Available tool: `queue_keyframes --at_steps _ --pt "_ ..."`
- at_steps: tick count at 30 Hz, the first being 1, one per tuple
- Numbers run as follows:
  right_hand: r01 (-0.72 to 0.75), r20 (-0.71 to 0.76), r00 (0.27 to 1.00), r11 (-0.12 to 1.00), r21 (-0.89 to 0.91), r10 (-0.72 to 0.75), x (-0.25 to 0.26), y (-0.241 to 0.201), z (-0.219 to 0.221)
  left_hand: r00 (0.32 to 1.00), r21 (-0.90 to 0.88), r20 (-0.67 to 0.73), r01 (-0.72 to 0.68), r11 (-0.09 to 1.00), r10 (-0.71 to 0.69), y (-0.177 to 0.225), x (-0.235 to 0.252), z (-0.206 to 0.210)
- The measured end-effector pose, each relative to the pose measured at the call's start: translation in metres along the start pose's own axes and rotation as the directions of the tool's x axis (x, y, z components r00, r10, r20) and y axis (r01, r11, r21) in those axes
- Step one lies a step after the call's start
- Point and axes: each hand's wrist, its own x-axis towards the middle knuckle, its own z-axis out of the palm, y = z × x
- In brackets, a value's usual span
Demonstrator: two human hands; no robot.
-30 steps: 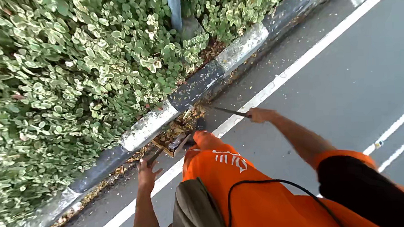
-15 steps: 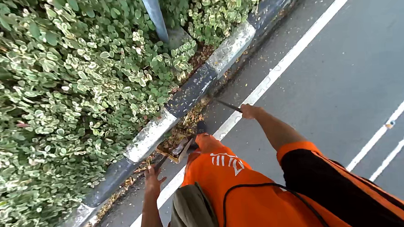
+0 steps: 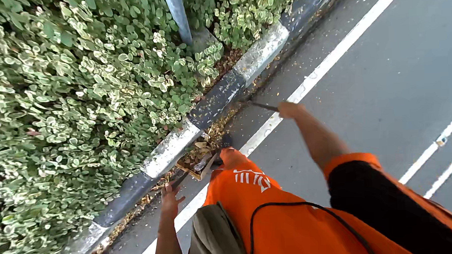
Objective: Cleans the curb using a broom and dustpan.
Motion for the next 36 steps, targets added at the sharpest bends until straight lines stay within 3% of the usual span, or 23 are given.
queue_keyframes --at_steps 3,5,6,9,13,15,17,20,22,24,27,31,34,36 --pt "0.066 0.023 0.997 0.994 0.09 -0.068 0.02 -0.047 0.075 1.0 -0.024 -0.014 0.007 1.0 -0.007 -0.004 -0.001 -0.001" --pt "0.147 0.021 0.989 0.986 0.084 -0.149 0.024 -0.036 0.097 1.0 -0.042 -0.023 0.003 0.999 -0.004 -0.006 -0.002 0.0" --pt "0.203 0.014 0.979 0.979 0.022 -0.204 0.025 -0.015 0.089 1.0 -0.047 -0.022 -0.001 0.999 -0.001 -0.008 -0.002 0.0" --pt "0.276 0.097 0.959 0.955 -0.113 -0.266 -0.016 0.067 0.007 1.0 -0.048 -0.009 -0.002 0.999 0.002 -0.014 -0.001 -0.003" --pt "0.081 0.119 0.989 0.991 0.107 -0.094 -0.06 0.13 -0.063 1.0 -0.036 0.008 -0.007 0.999 0.007 -0.014 0.003 -0.011" --pt "0.025 0.054 0.998 0.997 0.072 -0.028 -0.056 0.109 -0.063 1.0 -0.023 0.013 -0.004 1.0 0.004 -0.015 0.005 -0.012" --pt "0.013 -0.014 1.0 1.0 -0.01 -0.014 -0.043 0.053 -0.039 1.0 0.003 0.021 0.001 1.0 -0.001 -0.011 0.003 -0.013" --pt "0.008 -0.052 0.999 0.992 0.124 -0.002 0.008 -0.017 0.049 1.0 0.029 0.007 -0.003 1.0 0.003 -0.013 -0.002 -0.013" --pt "0.02 0.015 1.0 0.994 0.111 -0.022 0.022 -0.047 0.081 1.0 0.036 -0.006 -0.008 0.999 0.008 -0.012 -0.003 -0.01" --pt "0.137 0.119 0.983 0.99 0.022 -0.138 0.017 -0.039 0.082 1.0 0.023 -0.012 -0.01 1.0 0.011 -0.016 -0.006 -0.009" --pt "0.361 0.062 0.931 0.933 0.005 -0.36 0.009 0.049 0.042 0.999 0.001 -0.005 -0.032 0.999 0.032 -0.021 -0.004 -0.009" --pt "0.081 0.175 0.978 0.983 0.167 -0.111 -0.04 0.119 -0.036 1.0 -0.004 -0.002 -0.024 1.0 0.024 -0.026 0.007 -0.021" --pt "-0.004 0.039 0.999 0.985 0.17 -0.003 -0.044 0.109 -0.045 1.0 0.0 -0.011 -0.014 1.0 0.014 -0.027 0.011 -0.025" --pt "-0.043 -0.039 0.998 0.998 0.039 0.045 -0.035 0.066 -0.033 1.0 0.01 -0.016 -0.003 1.0 0.003 -0.026 0.009 -0.025"
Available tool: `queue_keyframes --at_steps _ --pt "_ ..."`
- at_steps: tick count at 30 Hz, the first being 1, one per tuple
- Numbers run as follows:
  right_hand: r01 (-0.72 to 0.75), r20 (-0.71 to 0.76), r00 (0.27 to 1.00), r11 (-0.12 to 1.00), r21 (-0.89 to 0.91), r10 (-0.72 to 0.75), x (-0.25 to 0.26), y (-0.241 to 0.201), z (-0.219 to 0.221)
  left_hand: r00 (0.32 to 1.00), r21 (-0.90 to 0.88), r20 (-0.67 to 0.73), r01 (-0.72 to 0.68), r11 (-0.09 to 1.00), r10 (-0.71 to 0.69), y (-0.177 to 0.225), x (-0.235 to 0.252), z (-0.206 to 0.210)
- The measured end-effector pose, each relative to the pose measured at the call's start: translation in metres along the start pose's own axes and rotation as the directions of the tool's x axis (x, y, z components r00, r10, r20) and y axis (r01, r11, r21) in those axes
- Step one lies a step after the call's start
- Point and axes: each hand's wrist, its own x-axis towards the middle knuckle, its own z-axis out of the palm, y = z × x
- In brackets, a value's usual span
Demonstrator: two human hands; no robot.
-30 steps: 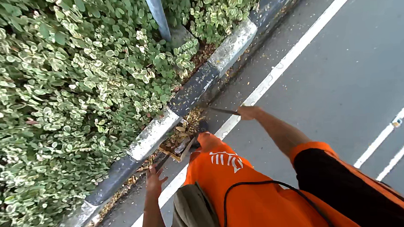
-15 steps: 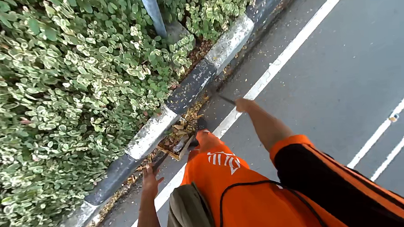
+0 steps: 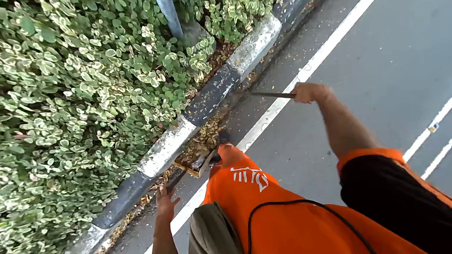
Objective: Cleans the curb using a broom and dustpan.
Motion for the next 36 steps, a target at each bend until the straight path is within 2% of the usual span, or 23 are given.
queue_keyframes --at_steps 3,6,7,8,9,11,13,15,17,18,20,21,23,25,27,31,33,36 --pt "-0.05 0.025 0.999 0.994 0.099 0.048 0.024 -0.068 0.066 1.0 0.0 -0.008 0.006 1.0 -0.006 0.003 -0.006 0.005" --pt "0.076 0.032 0.996 0.983 0.167 -0.082 0.065 -0.086 0.166 1.0 0.014 -0.013 0.01 1.0 -0.01 0.007 -0.011 0.011" --pt "0.147 0.067 0.985 0.979 0.14 -0.157 0.07 -0.081 0.18 1.0 0.016 -0.013 0.008 1.0 -0.008 0.008 -0.012 0.012" --pt "0.228 0.098 0.967 0.97 0.089 -0.236 0.068 -0.068 0.179 1.0 0.017 -0.015 0.007 1.0 -0.006 0.008 -0.012 0.013" --pt "0.308 0.117 0.944 0.951 0.028 -0.309 0.057 -0.052 0.16 1.0 0.014 -0.012 0.004 1.0 -0.004 0.008 -0.011 0.015" --pt "0.387 0.183 0.909 0.921 -0.038 -0.374 0.017 -0.02 0.087 1.0 0.001 -0.003 0.0 1.0 0.0 0.009 -0.007 0.018" --pt "0.31 0.213 0.929 0.951 0.0 -0.303 -0.017 0.011 0.035 1.0 0.024 0.009 -0.002 1.0 0.002 0.009 -0.005 0.013" --pt "0.171 0.171 0.968 0.981 0.09 -0.184 -0.027 0.033 0.009 1.0 0.056 0.023 -0.016 0.998 0.015 0.016 0.0 0.011" --pt "0.065 0.081 0.994 0.991 0.12 -0.075 -0.025 0.024 0.005 0.999 0.089 0.033 -0.026 0.996 0.023 0.02 0.004 0.008" --pt "0.041 0.048 0.998 0.995 0.089 -0.045 -0.022 0.006 0.011 0.999 0.092 0.037 -0.03 0.995 0.027 0.021 0.006 0.006" --pt "0.009 0.026 1.0 0.998 0.069 -0.01 -0.01 -0.045 0.04 0.998 0.088 0.057 -0.042 0.995 0.037 0.02 0.006 0.001" --pt "-0.003 0.026 1.0 0.994 0.106 0.001 0.0 -0.071 0.069 0.997 0.094 0.067 -0.051 0.994 0.045 0.019 0.008 -0.002" --pt "0.041 -0.024 0.999 0.983 0.177 -0.037 0.024 -0.111 0.148 0.994 0.115 0.09 -0.064 0.991 0.054 0.014 0.011 -0.008" --pt "0.158 -0.115 0.984 0.959 0.236 -0.133 0.021 -0.146 0.223 0.991 0.153 0.112 -0.086 0.985 0.069 0.008 0.014 -0.019" --pt "0.177 0.048 0.981 0.965 0.192 -0.19 -0.018 -0.168 0.233 0.984 0.159 0.158 -0.108 0.981 0.083 -0.001 0.017 -0.031" --pt "0.381 0.122 0.92 0.922 -0.069 -0.371 -0.109 -0.128 0.216 0.962 0.031 0.255 -0.108 0.994 0.097 -0.031 0.038 -0.065" --pt "0.298 0.087 0.953 0.947 -0.12 -0.289 -0.166 -0.104 0.234 0.959 -0.04 0.265 -0.09 0.995 0.098 -0.052 0.055 -0.094" --pt "0.009 -0.063 0.998 0.995 -0.095 -0.015 -0.24 -0.085 0.286 0.963 -0.271 0.208 -0.11 0.956 0.17 -0.087 0.077 -0.151"
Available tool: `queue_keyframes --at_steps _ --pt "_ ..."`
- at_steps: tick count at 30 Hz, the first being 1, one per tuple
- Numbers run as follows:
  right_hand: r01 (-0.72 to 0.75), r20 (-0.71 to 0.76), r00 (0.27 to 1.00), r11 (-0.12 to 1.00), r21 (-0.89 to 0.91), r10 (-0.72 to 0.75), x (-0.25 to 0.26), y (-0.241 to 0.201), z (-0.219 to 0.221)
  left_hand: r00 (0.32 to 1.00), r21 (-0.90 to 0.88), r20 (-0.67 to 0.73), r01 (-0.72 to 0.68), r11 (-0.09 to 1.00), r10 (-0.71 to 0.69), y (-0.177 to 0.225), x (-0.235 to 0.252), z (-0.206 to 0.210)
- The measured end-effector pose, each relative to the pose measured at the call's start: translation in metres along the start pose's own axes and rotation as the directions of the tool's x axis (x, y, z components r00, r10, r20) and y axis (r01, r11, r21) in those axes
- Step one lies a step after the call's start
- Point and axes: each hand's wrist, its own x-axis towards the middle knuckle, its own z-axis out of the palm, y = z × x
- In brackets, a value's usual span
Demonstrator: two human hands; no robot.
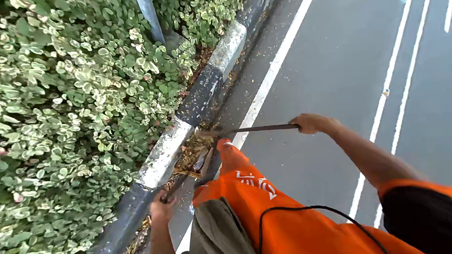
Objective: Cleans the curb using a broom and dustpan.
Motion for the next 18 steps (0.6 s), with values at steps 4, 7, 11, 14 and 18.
queue_keyframes --at_steps 4,7,11,14,18 --pt "-0.235 -0.08 0.962 0.943 0.234 0.26 -0.05 -0.014 0.051 0.993 -0.242 -0.089 -0.094 0.966 0.075 -0.027 -0.018 -0.081" --pt "-0.34 -0.064 0.909 0.82 0.461 0.413 -0.034 -0.064 0.103 0.988 -0.277 -0.104 -0.137 0.951 0.112 -0.031 -0.021 -0.112" --pt "-0.346 0.112 0.93 0.732 0.587 0.349 0.007 -0.156 0.177 0.978 -0.189 -0.19 -0.117 0.975 0.08 -0.019 -0.028 -0.111" --pt "-0.164 0.201 0.976 0.884 0.439 0.081 0.009 -0.177 0.175 0.968 -0.05 -0.242 -0.08 0.996 0.066 0.002 -0.026 -0.089" --pt "0.049 0.12 0.988 0.936 0.347 -0.097 0.002 -0.109 0.115 0.975 0.033 -0.221 0.007 0.999 0.0 0.027 -0.013 -0.05"
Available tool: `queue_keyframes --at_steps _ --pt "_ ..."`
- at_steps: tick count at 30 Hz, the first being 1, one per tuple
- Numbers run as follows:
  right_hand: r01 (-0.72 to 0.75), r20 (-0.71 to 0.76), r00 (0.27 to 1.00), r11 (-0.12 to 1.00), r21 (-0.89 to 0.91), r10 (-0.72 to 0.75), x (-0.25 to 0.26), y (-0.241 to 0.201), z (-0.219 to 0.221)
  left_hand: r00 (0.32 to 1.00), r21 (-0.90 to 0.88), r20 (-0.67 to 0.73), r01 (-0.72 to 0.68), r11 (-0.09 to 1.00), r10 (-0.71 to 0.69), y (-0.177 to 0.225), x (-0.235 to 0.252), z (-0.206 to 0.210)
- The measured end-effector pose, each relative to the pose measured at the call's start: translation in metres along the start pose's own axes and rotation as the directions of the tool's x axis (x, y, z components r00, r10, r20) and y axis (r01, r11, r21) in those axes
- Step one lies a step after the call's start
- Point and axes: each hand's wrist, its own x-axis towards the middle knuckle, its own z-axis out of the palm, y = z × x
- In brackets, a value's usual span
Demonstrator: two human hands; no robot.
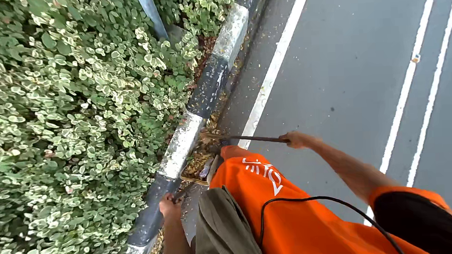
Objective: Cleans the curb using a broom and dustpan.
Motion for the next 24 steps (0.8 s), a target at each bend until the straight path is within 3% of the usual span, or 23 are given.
queue_keyframes --at_steps 4,9,12,15,18,20,23,24 --pt "-0.002 -0.18 0.984 0.996 -0.084 -0.014 0.018 0.035 -0.1 0.999 0.069 -0.03 0.033 0.997 -0.031 0.004 0.005 0.037" --pt "-0.221 -0.242 0.944 0.975 0.038 0.223 0.092 -0.014 -0.212 0.99 0.115 -0.137 0.055 0.992 -0.039 0.012 -0.006 0.061" --pt "-0.256 -0.229 0.938 0.965 0.055 0.262 0.169 -0.046 -0.221 0.981 0.105 -0.185 0.081 0.991 -0.061 0.011 -0.003 0.064" --pt "-0.153 -0.106 0.983 0.987 -0.042 0.148 0.226 -0.071 -0.18 0.97 0.106 -0.224 0.117 0.987 -0.091 0.007 -0.005 0.074" --pt "-0.021 0.065 0.997 0.99 -0.138 0.03 0.218 -0.076 -0.167 0.957 0.104 -0.271 0.134 0.986 -0.101 0.003 -0.016 0.085" --pt "0.059 0.093 0.995 0.981 -0.182 -0.043 0.194 -0.039 -0.204 0.96 0.114 -0.264 0.128 0.985 -0.094 0.002 -0.015 0.087" --pt "0.254 0.064 0.967 0.944 -0.211 -0.246 0.157 0.051 -0.277 0.964 0.141 -0.256 0.112 0.984 -0.073 0.005 -0.009 0.089" --pt "0.194 0.097 0.979 0.964 -0.181 -0.179 0.136 0.058 -0.301 0.967 0.152 -0.247 0.105 0.983 -0.065 0.007 -0.007 0.089"
